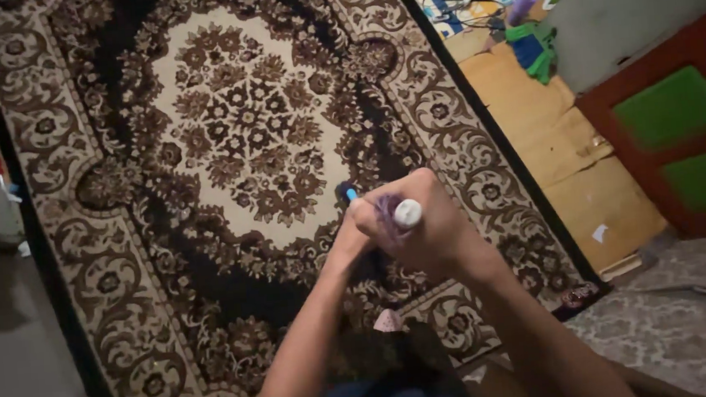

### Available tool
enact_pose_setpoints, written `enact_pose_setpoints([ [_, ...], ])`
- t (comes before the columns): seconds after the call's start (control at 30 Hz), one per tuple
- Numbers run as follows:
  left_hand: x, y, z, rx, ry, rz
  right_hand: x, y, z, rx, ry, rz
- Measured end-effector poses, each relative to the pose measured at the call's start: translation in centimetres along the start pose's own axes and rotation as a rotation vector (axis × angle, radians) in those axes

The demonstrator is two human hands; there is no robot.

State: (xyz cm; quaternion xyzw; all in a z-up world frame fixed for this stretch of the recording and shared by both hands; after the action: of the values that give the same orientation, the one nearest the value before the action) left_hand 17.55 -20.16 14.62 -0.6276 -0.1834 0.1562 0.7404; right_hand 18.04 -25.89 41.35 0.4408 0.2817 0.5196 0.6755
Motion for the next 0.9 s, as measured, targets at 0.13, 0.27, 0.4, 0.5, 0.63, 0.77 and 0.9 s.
enact_pose_setpoints([
  [0.13, -0.1, 0.7, -0.8, 0.287, 0.204, 0.102, -0.9, -0.5, 2.3, 0.022, -0.063, 0.002],
  [0.27, -3.0, 2.2, 4.1, 0.635, 0.274, 0.418, -1.1, -4.2, 1.9, 0.136, -0.085, -0.045],
  [0.4, -6.3, 12.6, 8.3, 0.895, 0.315, 0.439, -0.5, -11.3, -2.1, 0.347, -0.07, -0.116],
  [0.5, -7.5, 16.3, 9.6, 0.908, 0.225, 0.522, -0.4, -13.3, -2.9, 0.46, -0.101, -0.157],
  [0.63, -3.9, 14.3, 4.6, 0.761, 0.133, 0.301, -0.5, -11.9, -0.5, 0.353, -0.112, -0.217],
  [0.77, 1.0, 5.7, -3.9, 0.368, 0.197, 0.144, -0.5, -6.4, 1.9, 0.089, -0.08, -0.183],
  [0.9, 4.7, 3.1, -8.7, 0.135, 0.259, -0.107, 0.5, -2.3, 4.4, -0.06, -0.074, -0.065],
])
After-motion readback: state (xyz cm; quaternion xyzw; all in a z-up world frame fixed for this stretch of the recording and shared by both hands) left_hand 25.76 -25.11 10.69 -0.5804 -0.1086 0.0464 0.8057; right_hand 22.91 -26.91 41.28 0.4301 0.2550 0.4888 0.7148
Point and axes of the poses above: each hand's wrist, its own x-axis towards the middle knuckle, its own z-axis out of the back of the hand, y = z × x, the point moved 10 cm from there along x, towards the middle knuckle
